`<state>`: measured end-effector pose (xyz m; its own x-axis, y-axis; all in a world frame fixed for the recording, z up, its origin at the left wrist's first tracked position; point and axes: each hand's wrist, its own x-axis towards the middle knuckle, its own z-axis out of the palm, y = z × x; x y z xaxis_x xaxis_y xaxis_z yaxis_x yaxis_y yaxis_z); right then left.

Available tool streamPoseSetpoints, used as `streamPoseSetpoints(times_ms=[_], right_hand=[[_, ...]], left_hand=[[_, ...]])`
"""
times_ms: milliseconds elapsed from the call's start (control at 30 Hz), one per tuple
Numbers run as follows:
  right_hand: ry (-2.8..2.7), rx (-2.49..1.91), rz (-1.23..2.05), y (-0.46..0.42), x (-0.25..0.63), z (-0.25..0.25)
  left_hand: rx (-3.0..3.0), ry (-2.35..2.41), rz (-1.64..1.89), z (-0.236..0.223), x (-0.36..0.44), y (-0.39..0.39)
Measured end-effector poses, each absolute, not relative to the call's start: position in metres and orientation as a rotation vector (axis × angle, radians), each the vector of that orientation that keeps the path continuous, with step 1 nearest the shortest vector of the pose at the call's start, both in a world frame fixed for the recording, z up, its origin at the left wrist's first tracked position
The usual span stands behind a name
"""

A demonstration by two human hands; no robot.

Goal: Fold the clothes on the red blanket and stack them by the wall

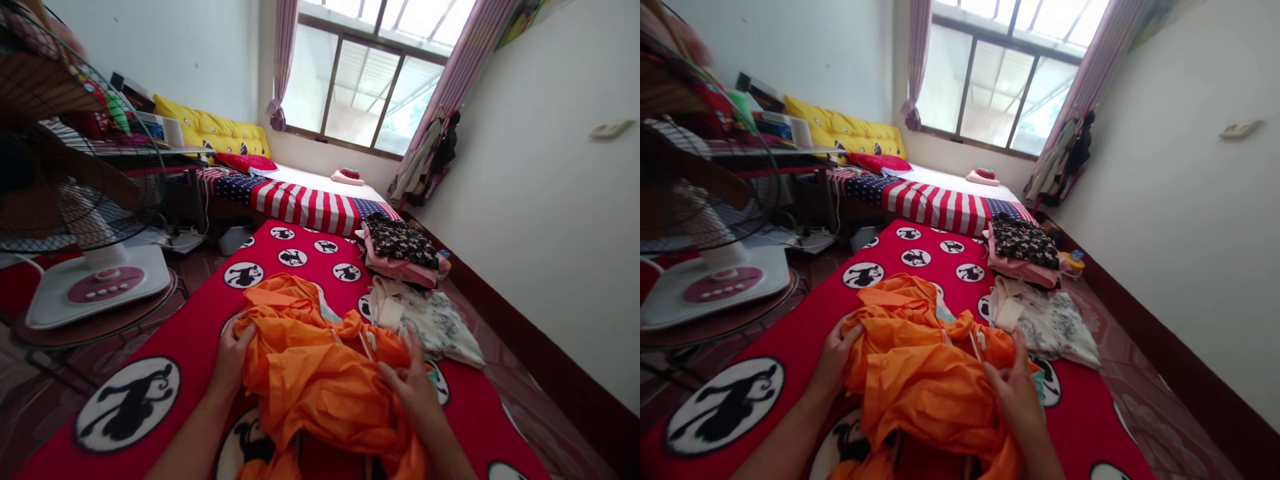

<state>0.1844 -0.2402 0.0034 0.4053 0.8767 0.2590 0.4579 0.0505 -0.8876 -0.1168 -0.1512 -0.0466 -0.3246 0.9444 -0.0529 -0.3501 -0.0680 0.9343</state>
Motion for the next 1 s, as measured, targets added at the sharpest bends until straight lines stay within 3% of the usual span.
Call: streamPoseSetpoints(times_ms=[200,333,433,500,600,700,833,1000], right_hand=[[-1.606,-1.749,0.556,-0.238,0.144,-0.022],[-1.655,-1.587,1.144,-0.252,0.136,-0.005],[-1.505,-1.425,1.489,-0.241,0.145,0.024],[-1.398,-1.338,1.426,-0.216,0.155,0.054],[-1.216,-1.191,1.03,-0.166,0.167,0.093],[-1.221,-1.05,0.695,-0.137,0.166,0.096],[-1.495,-1.237,0.729,-0.159,0.151,0.035],[-1.744,-1.417,0.735,-0.217,0.131,-0.031]], left_hand=[[0.852,1.356,1.576,-0.046,-0.117,-0.146],[0.9,1.332,1.449,-0.048,-0.119,-0.15],[0.956,1.159,1.331,-0.024,-0.122,-0.141],[1.038,1.075,1.386,0.008,-0.125,-0.12],[1.105,0.996,1.689,0.058,-0.128,-0.07],[1.26,1.046,1.849,0.076,-0.129,-0.036],[1.784,1.431,1.619,0.028,-0.13,-0.055],[2.053,1.496,1.08,-0.04,-0.13,-0.113]])
